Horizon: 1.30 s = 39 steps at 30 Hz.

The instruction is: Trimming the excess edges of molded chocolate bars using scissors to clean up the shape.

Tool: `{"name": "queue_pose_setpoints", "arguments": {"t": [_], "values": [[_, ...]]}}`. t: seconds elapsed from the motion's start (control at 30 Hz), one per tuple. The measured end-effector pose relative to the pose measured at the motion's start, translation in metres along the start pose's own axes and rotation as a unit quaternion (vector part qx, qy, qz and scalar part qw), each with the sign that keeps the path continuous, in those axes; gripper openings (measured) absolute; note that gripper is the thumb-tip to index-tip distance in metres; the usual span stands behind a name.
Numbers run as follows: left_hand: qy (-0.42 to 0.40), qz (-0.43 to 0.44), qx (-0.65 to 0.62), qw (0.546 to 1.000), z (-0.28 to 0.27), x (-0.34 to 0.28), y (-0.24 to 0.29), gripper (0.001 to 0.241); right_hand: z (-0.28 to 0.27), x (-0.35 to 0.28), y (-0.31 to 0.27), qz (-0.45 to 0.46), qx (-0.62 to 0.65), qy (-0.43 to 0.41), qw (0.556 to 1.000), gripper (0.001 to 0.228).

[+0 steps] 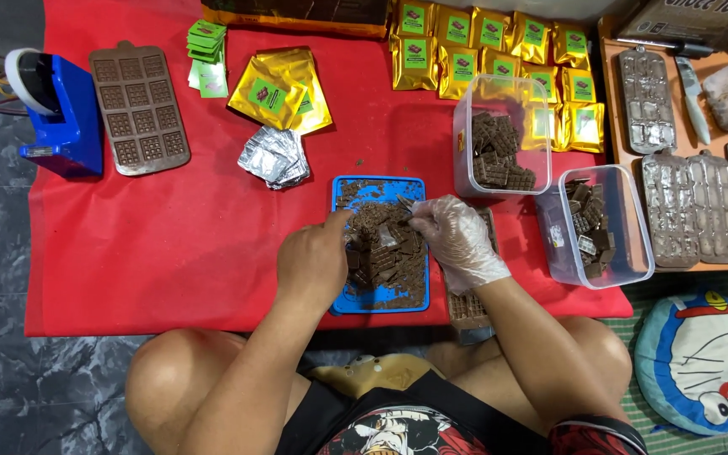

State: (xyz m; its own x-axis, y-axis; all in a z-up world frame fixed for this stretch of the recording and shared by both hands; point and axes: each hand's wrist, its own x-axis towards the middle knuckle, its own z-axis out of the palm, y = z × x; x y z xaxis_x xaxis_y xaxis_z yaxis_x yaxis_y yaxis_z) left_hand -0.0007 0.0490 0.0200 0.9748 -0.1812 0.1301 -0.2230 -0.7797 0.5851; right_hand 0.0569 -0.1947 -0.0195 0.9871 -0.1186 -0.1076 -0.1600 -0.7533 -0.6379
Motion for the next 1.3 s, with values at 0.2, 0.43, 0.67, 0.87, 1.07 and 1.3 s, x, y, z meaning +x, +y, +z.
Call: {"name": "queue_pose_setpoints", "arguments": {"t": [0.2, 0.43, 0.67, 0.87, 1.07, 1.3], "values": [[0.045, 0.002, 0.019, 0.999, 0.015, 0.002, -0.004, 0.041, -0.036, -0.031, -0.043, -0.102, -0.007, -0.028, 0.994, 0.018], [0.055, 0.004, 0.023, 0.998, 0.019, 0.004, -0.001, 0.044, -0.021, -0.031, -0.001, -0.438, -0.163, 0.075, 0.881, 0.043], [0.071, -0.022, 0.021, 0.997, 0.022, 0.006, -0.002, 0.039, -0.016, -0.024, 0.017, -0.369, -0.172, 0.007, 0.913, 0.029], [0.058, -0.049, -0.019, 0.997, 0.021, 0.006, 0.004, 0.038, -0.031, -0.03, 0.004, -0.302, -0.125, -0.021, 0.945, 0.018], [-0.032, -0.112, -0.187, 0.975, 0.023, 0.004, 0.023, 0.039, -0.04, -0.047, -0.026, 0.061, 0.262, -0.13, 0.954, 0.011], [-0.082, -0.188, -0.347, 0.915, 0.043, 0.002, 0.029, 0.019, -0.037, -0.052, -0.031, 0.175, 0.415, -0.148, 0.881, 0.011]]}}
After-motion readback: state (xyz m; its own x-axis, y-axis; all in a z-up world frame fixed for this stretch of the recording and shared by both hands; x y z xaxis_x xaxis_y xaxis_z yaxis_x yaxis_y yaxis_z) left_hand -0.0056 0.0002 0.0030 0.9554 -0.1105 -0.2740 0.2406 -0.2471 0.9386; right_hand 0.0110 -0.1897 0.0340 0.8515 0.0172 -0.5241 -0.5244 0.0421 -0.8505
